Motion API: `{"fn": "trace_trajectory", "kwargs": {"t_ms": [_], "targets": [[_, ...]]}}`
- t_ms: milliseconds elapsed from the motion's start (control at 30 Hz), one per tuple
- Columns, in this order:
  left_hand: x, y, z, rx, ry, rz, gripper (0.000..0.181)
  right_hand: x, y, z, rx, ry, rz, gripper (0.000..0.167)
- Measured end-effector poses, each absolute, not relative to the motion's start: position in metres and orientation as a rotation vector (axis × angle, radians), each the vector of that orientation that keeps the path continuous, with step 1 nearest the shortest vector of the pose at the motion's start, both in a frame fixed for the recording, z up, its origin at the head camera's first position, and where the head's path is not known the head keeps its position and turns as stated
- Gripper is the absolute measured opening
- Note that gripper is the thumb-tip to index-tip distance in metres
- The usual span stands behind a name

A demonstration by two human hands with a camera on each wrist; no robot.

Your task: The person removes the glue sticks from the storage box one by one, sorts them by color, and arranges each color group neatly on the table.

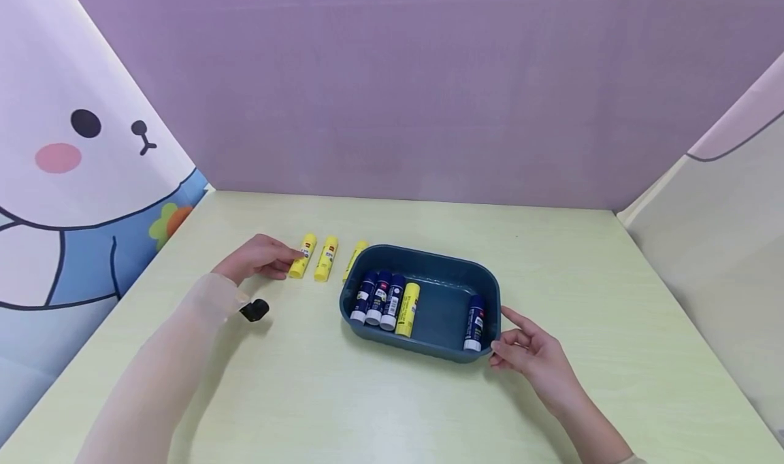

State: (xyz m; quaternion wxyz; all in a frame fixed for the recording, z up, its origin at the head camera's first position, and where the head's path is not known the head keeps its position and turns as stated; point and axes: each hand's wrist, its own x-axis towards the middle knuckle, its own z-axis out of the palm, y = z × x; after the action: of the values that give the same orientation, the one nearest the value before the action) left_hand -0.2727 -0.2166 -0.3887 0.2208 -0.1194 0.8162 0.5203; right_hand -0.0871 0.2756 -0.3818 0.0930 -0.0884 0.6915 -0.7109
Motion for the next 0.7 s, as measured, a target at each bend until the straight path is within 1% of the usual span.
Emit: {"fn": "trace_trajectory", "kwargs": {"t_ms": [467, 700], "targets": [[-0.272, -0.226, -0.391, -0.304, 2.22, 1.542, 0.049, -0.088, 0.273, -0.381, -0.244, 2.061, -2.101, 0.055], [-0.267, -0.229, -0.377, -0.273, 2.218, 1.588, 0.049, -0.088, 0.273, -0.381, -0.244, 2.073, -2.084, 0.058]]}}
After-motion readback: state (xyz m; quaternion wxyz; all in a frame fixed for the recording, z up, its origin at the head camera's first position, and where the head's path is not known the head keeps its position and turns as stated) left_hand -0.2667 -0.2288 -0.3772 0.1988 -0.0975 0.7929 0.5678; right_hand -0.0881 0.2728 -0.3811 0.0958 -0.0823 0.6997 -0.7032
